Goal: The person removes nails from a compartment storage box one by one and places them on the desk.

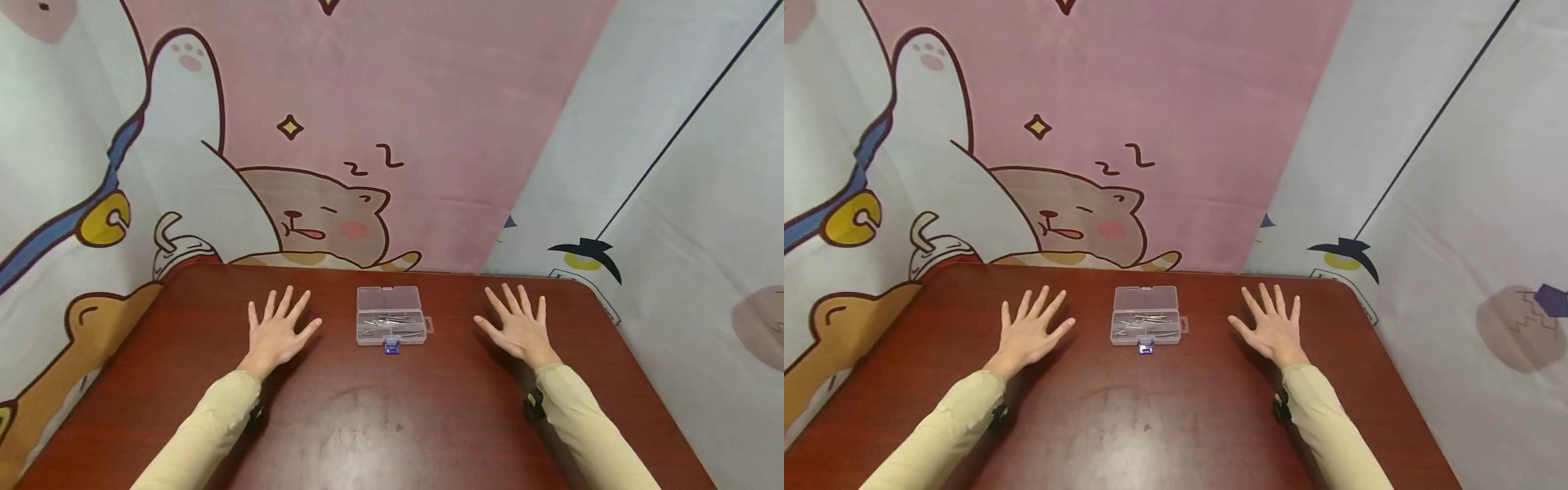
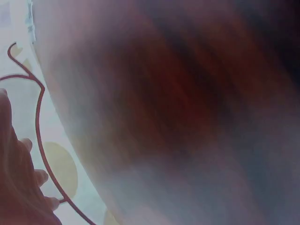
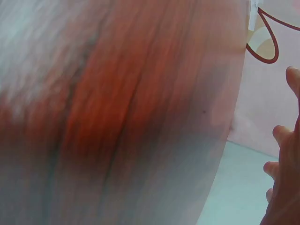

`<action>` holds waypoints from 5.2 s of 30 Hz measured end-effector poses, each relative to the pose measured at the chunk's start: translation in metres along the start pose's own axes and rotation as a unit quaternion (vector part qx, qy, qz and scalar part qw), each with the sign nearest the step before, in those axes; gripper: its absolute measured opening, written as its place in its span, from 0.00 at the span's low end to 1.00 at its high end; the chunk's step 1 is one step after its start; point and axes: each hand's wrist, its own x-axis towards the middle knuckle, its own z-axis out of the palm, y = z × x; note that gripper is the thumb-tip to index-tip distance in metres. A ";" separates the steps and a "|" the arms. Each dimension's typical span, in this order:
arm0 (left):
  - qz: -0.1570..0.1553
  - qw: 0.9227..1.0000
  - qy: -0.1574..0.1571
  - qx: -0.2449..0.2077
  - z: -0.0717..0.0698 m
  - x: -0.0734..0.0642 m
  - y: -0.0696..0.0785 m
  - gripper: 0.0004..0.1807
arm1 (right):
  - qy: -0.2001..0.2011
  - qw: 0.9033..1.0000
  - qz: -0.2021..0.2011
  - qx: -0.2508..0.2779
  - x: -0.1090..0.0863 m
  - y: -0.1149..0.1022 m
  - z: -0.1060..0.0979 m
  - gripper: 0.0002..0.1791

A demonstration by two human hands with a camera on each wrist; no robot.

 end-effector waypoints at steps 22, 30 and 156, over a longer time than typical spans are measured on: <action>0.099 0.985 -0.124 -0.074 0.030 0.031 0.065 0.48 | -0.016 0.997 -0.073 0.030 0.015 -0.059 0.016 0.38; 0.108 0.969 -0.167 -0.147 0.032 0.034 0.063 0.48 | 0.003 0.993 -0.098 0.063 0.015 -0.074 0.024 0.36; 0.099 0.960 -0.191 -0.181 0.024 0.040 0.063 0.42 | -0.046 0.922 -0.148 0.355 0.061 -0.130 0.033 0.04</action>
